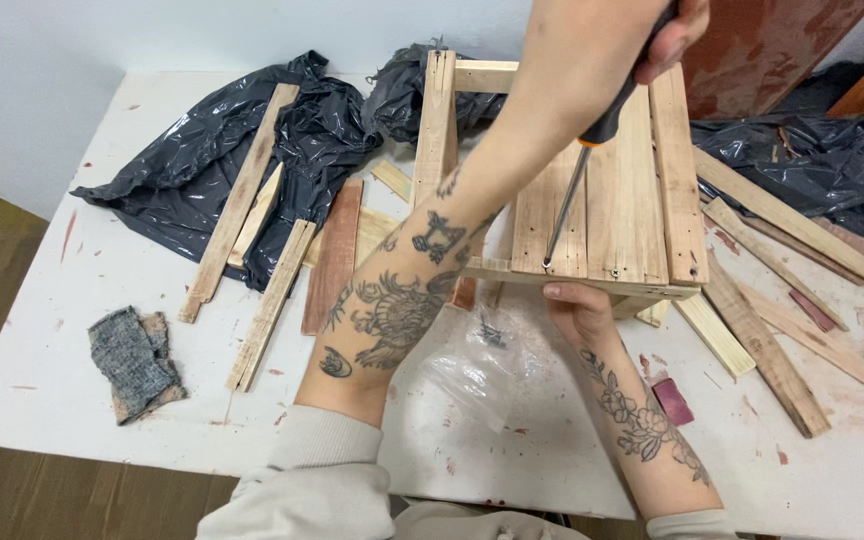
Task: The person assembles a small wooden crate by hand, using a screwdriver to fasten screws into pre-drilled holes. They position wooden slats and secure them to the frame, working methodically across the top surface.
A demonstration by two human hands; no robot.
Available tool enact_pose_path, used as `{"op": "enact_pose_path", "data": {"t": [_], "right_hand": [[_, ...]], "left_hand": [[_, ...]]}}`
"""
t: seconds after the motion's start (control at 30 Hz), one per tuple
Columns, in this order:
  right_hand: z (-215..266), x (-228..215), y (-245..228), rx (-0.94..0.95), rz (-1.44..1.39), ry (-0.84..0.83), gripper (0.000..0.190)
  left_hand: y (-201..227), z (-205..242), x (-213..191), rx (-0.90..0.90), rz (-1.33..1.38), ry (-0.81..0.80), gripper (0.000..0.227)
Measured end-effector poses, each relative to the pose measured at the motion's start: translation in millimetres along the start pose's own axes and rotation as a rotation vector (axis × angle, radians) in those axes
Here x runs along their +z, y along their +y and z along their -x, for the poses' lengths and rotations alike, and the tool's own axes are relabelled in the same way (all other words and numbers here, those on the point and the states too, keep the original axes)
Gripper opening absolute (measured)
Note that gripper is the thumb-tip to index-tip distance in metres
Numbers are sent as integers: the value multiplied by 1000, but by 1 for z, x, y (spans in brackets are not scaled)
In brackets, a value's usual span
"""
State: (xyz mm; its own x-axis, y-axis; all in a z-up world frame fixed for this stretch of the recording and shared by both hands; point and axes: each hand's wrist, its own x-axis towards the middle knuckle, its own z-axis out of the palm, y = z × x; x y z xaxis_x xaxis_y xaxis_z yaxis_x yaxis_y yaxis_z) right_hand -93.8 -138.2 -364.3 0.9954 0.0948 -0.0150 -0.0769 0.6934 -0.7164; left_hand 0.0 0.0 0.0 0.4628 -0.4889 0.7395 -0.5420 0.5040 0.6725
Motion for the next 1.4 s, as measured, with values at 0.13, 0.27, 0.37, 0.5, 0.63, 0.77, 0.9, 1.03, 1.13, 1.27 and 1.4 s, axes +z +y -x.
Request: {"op": "enact_pose_path", "data": {"t": [0.13, 0.27, 0.37, 0.5, 0.63, 0.77, 0.9, 1.03, 1.13, 1.27, 1.4], "right_hand": [[6, 8, -5, 62, 39, -83, 43], [4, 5, -3, 30, 3, 34, 31], [2, 23, -11, 5, -7, -5, 33], [6, 23, -11, -41, -15, -40, 21], [7, 54, -24, -51, -10, -81, 40], [3, 14, -8, 32, 50, 16, 9], [4, 24, -12, 11, 18, -48, 18], [3, 14, -7, 48, 35, 16, 49], [1, 4, -1, 1, -1, 91, 25], [2, 2, -2, -11, -8, -1, 25], [1, 5, -5, 21, 34, 22, 21]], "left_hand": [[2, -21, -12, -125, 704, -831, 65], [17, -21, 1, -140, 641, -835, 56], [60, -2, 29, -17, 551, -431, 57], [79, 26, 44, 143, 100, -155, 37], [74, 48, 47, 136, 34, 116, 22], [74, 49, 45, 212, 183, 256, 16], [78, 24, 25, 231, 248, -92, 50], [78, 29, 10, 103, 788, -424, 38], [46, 23, -18, 150, 1018, -512, 30], [49, 32, -25, 46, 479, -352, 44], [66, 45, 12, 105, -47, 187, 37]]}}
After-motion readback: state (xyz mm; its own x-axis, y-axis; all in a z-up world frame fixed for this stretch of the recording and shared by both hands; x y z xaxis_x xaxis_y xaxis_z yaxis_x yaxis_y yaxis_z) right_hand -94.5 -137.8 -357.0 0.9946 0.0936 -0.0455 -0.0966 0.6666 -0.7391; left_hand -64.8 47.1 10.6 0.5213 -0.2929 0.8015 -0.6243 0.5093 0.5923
